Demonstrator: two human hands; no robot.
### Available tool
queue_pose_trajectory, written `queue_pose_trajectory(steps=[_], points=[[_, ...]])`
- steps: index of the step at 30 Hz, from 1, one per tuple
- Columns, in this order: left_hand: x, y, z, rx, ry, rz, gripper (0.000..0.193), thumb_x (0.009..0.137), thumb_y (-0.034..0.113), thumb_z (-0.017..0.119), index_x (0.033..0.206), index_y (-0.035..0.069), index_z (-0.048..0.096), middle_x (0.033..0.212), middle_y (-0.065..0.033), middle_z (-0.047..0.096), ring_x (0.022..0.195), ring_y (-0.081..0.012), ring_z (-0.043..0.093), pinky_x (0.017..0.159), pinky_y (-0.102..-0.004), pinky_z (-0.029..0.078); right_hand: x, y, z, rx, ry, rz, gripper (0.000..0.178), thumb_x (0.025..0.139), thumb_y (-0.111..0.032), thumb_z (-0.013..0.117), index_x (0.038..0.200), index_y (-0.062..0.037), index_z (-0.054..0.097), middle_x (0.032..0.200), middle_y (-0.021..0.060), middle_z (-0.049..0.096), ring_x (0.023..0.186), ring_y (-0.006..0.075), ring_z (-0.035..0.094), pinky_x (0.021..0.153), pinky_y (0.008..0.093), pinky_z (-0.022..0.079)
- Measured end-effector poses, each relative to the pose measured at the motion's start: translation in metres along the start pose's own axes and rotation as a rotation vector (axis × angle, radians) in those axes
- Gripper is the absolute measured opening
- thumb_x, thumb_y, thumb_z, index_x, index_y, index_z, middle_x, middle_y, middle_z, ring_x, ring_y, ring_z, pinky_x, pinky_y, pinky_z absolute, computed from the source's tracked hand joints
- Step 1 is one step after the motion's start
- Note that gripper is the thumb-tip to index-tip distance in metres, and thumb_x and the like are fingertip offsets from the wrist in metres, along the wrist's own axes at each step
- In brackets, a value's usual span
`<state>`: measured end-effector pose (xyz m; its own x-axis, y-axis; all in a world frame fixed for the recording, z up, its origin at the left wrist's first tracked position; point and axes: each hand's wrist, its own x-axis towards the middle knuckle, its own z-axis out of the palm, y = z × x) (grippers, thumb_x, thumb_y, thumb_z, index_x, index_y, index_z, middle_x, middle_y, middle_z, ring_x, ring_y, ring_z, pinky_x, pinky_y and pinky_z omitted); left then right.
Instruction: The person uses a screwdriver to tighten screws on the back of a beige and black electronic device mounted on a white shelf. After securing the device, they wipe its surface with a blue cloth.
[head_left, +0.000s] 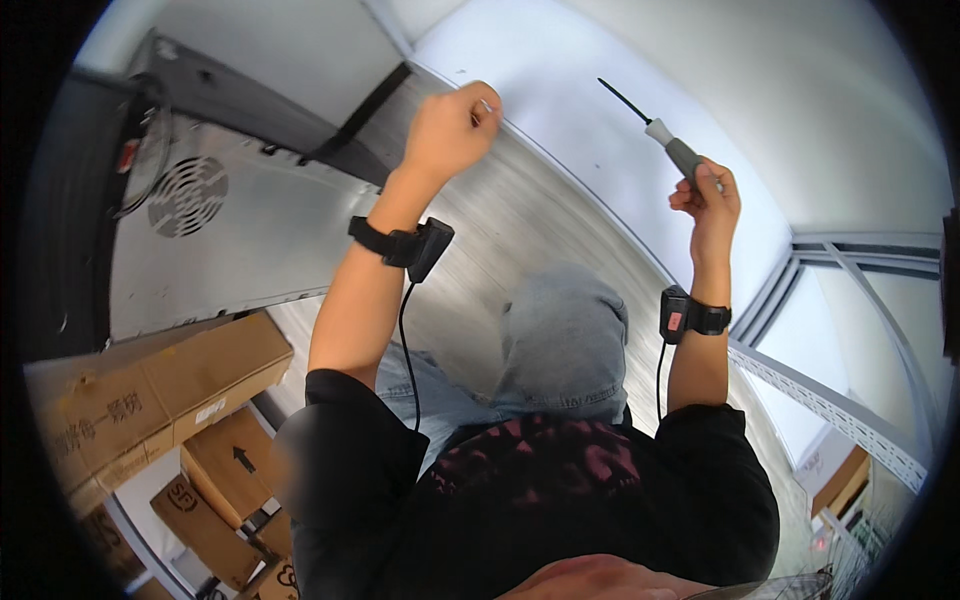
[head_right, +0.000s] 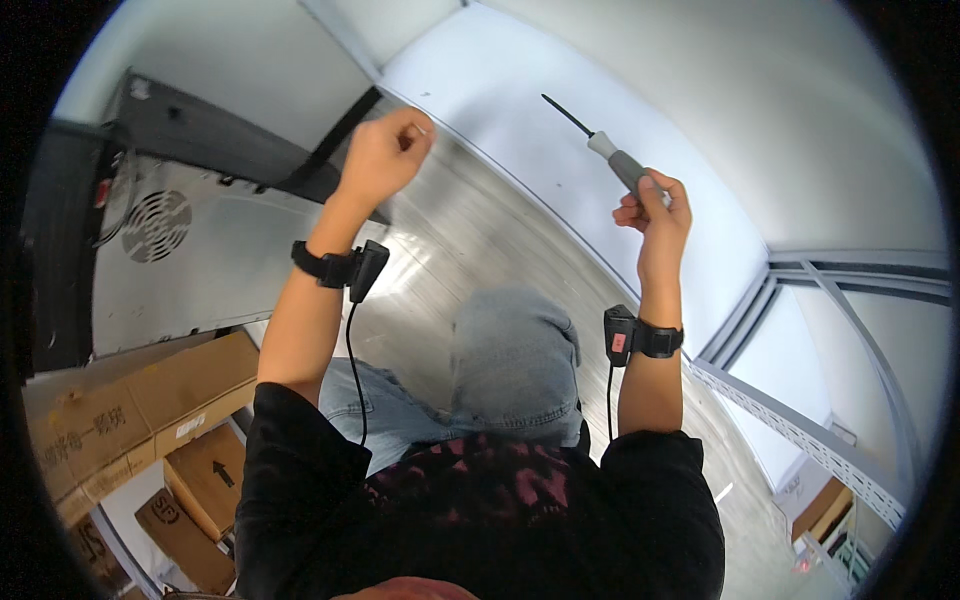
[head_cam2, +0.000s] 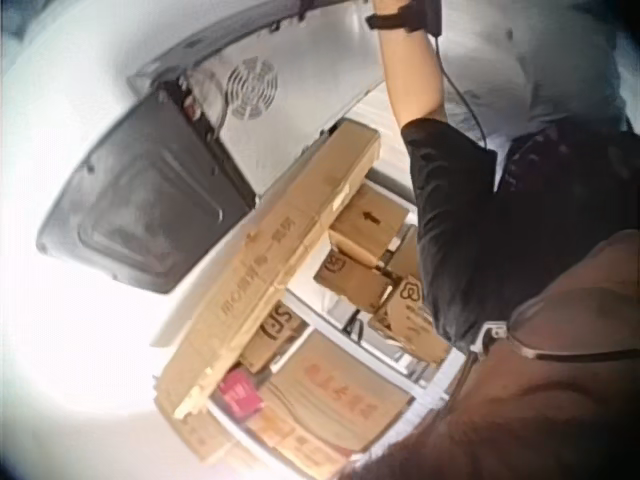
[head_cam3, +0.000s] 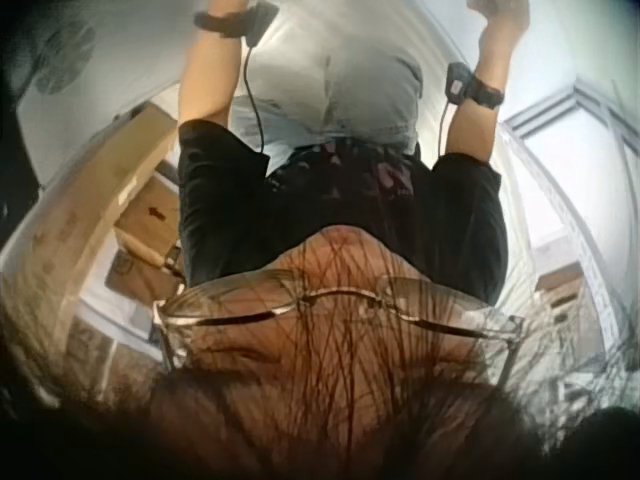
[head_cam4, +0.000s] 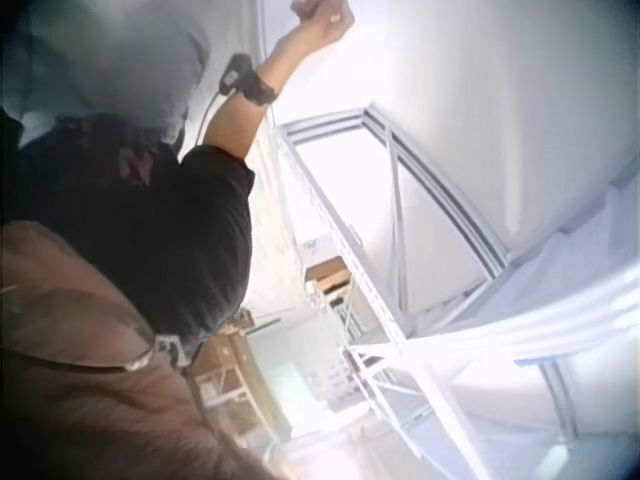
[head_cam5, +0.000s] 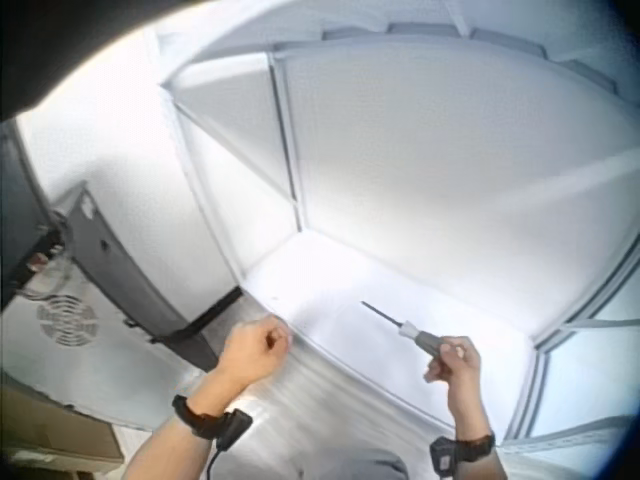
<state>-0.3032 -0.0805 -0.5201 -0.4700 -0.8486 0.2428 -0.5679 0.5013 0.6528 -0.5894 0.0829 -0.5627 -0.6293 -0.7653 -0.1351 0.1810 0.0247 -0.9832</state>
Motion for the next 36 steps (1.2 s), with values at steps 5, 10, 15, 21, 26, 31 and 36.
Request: queue_pose_trajectory(steps=[5,10,15,21,26,31,36], points=[[0.008,-0.051,0.134,-0.056,-0.319,-0.002,0.013,0.083,0.009,0.067,0.096,0.005,0.065,0.082,-0.0096,0.068,0.068,-0.022,0.063,0.064,-0.0327,0.051,0.017,0.057,-0.044,-0.048,-0.034,0.195,0.026,0.091,-0.017,0.059,0.11,-0.0014,0.05,0.076,0.0137,0.064,0.06,0.0207,0.065,0.055,0.0292,0.054],[0.013,-0.073,0.24,-0.032,-0.452,-0.104,0.025,0.085,0.017,0.067,0.109,0.009,0.063,0.097,-0.0081,0.065,0.083,-0.0258,0.063,0.074,-0.0371,0.051,0.03,0.109,-0.077,-0.024,-0.04,0.359,0.027,0.092,-0.017,0.058,0.111,-0.0005,0.05,0.076,0.0138,0.064,0.059,0.0209,0.064,0.055,0.0306,0.055],[0.01,-0.101,0.309,0.024,-0.484,-0.249,0.029,0.088,0.02,0.065,0.115,0.01,0.061,0.11,-0.0093,0.063,0.097,-0.0312,0.062,0.08,-0.0418,0.051,0.031,0.129,-0.097,-0.078,0.006,0.417,0.028,0.092,-0.02,0.058,0.112,-0.001,0.05,0.076,0.0122,0.064,0.06,0.02,0.064,0.056,0.031,0.054],[0.01,-0.106,0.338,0.099,-0.324,-0.185,0.02,0.086,0.018,0.066,0.105,0.013,0.065,0.096,-0.0078,0.065,0.083,-0.0264,0.063,0.072,-0.0391,0.051,0.043,0.135,-0.108,-0.086,-0.017,0.449,0.027,0.091,-0.019,0.058,0.11,-0.0018,0.051,0.076,0.0117,0.064,0.06,0.0199,0.063,0.057,0.032,0.053],[0.016,-0.101,0.33,-0.023,-0.355,-0.227,0.011,0.087,0.013,0.062,0.098,0.012,0.065,0.092,-0.0086,0.066,0.084,-0.0259,0.064,0.071,-0.0377,0.052,0.052,0.128,-0.097,-0.105,-0.07,0.419,0.023,0.091,-0.017,0.057,0.108,-0.0028,0.054,0.075,0.011,0.063,0.059,0.0182,0.061,0.055,0.0305,0.051],[0.022,-0.095,0.27,-1.297,-0.168,-0.859,0.006,0.09,0.01,0.056,0.092,0.007,0.06,0.096,-0.0131,0.068,0.09,-0.028,0.067,0.077,-0.0357,0.056,0.053,0.104,-0.069,-0.102,-0.225,0.297,0.019,0.088,-0.013,0.055,0.105,-0.0043,0.056,0.074,0.0085,0.061,0.06,0.0146,0.057,0.053,0.0275,0.046],[-0.001,-0.08,0.161,-1.913,0.059,-0.742,0.003,0.091,0.009,0.053,0.094,0.008,0.054,0.1,-0.0167,0.068,0.093,-0.0304,0.068,0.083,-0.0384,0.058,0.036,0.05,-0.012,-0.009,-0.391,0.178,0.018,0.086,-0.012,0.053,0.102,-0.005,0.056,0.077,0.0076,0.061,0.059,0.0133,0.052,0.053,0.0256,0.042]])
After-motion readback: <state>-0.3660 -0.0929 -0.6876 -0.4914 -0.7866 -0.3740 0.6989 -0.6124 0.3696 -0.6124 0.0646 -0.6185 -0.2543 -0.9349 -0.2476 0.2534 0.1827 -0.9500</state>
